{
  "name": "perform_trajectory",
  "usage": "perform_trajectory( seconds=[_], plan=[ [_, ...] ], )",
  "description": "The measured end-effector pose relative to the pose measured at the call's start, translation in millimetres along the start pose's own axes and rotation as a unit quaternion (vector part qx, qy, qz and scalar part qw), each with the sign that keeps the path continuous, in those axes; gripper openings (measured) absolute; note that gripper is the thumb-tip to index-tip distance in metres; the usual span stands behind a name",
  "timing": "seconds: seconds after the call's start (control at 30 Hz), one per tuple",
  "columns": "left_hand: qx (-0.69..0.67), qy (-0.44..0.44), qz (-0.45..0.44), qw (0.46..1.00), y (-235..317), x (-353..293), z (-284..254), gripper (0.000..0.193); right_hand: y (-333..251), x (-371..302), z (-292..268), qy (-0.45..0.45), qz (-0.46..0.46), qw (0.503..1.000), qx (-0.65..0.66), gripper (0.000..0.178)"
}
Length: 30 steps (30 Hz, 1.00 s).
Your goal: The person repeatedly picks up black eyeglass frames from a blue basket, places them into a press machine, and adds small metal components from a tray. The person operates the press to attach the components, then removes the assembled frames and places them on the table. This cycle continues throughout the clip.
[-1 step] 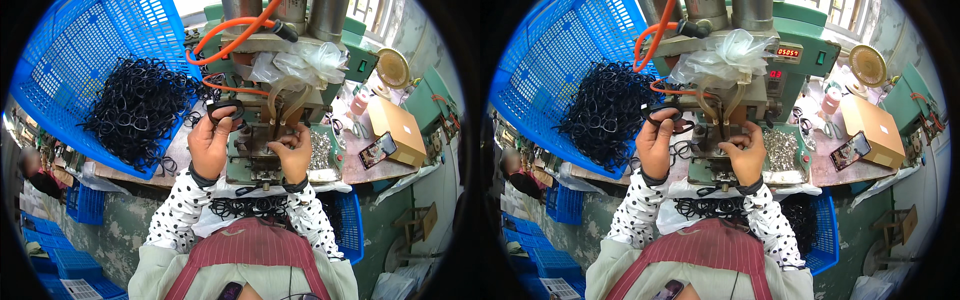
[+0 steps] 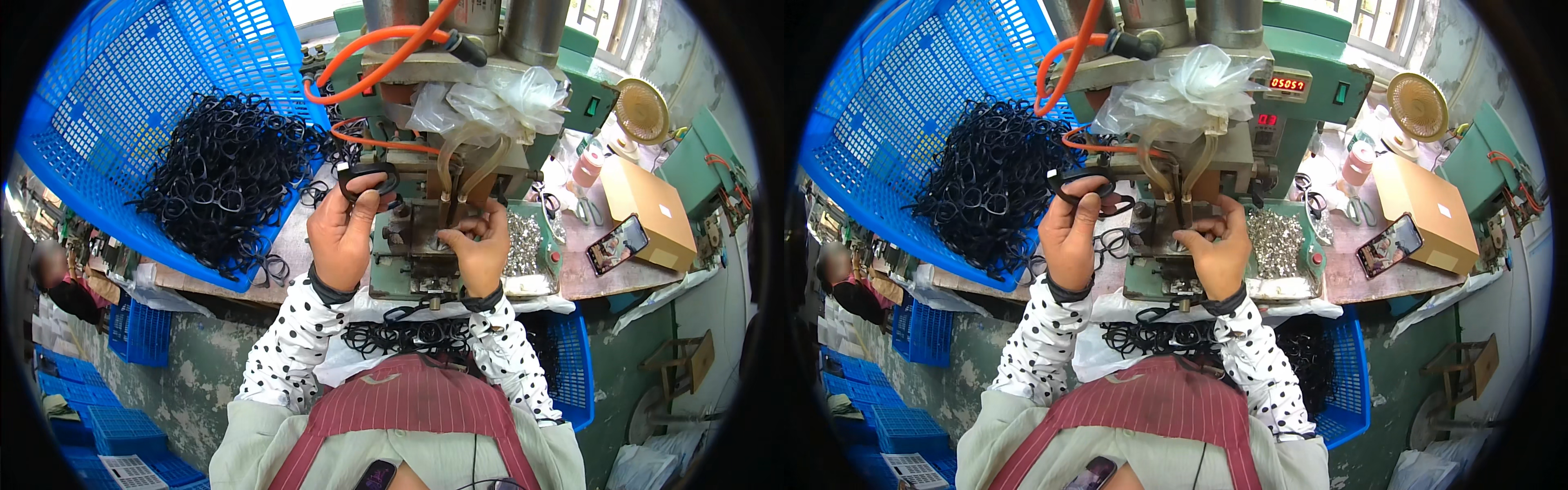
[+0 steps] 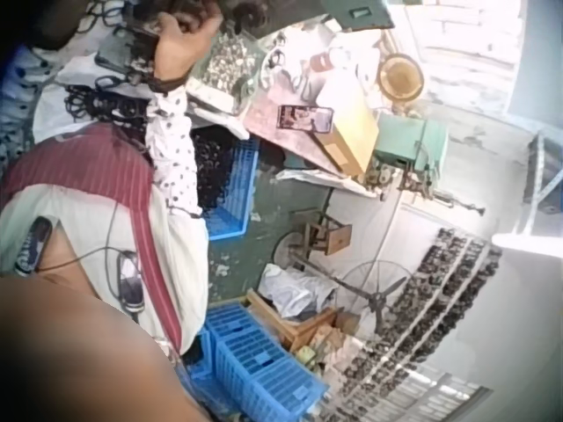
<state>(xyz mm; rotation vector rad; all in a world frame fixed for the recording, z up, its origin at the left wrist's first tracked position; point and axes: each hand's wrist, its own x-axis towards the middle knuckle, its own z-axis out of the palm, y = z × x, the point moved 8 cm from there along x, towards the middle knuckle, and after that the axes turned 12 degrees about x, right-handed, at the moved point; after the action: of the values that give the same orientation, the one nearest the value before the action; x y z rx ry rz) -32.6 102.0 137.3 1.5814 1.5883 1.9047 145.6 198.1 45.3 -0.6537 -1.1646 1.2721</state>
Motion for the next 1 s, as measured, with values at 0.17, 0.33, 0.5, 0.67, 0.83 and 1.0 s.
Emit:
perform_trajectory(
  seconds=[0.17, 0.33, 0.5, 0.67, 0.83, 1.0],
  plan=[
    [0.256, -0.088, 0.293, 0.917, 32, -42, 20, 0.029, -2, 3, -1, -0.007, -0.054, 0.998, -0.023, 0.060],
    [0.155, -0.200, 0.395, 0.883, 13, -95, 71, 0.042, -15, 30, -61, 0.036, -0.137, 0.956, -0.258, 0.046],
    [0.155, -0.225, 0.405, 0.872, 3, -91, 77, 0.042, 34, 39, -179, 0.062, -0.019, 0.859, -0.509, 0.027],
    [0.145, -0.227, 0.396, 0.878, 0, -92, 76, 0.043, 30, 11, -165, -0.014, -0.004, 0.758, -0.652, 0.031],
    [0.168, -0.218, 0.395, 0.876, -2, -95, 76, 0.041, 44, 18, -163, 0.034, -0.067, 0.880, -0.470, 0.013],
    [0.245, -0.193, 0.428, 0.848, 18, -98, 59, 0.043, 46, 15, -175, 0.117, -0.056, 0.921, -0.368, 0.009]
  ],
)
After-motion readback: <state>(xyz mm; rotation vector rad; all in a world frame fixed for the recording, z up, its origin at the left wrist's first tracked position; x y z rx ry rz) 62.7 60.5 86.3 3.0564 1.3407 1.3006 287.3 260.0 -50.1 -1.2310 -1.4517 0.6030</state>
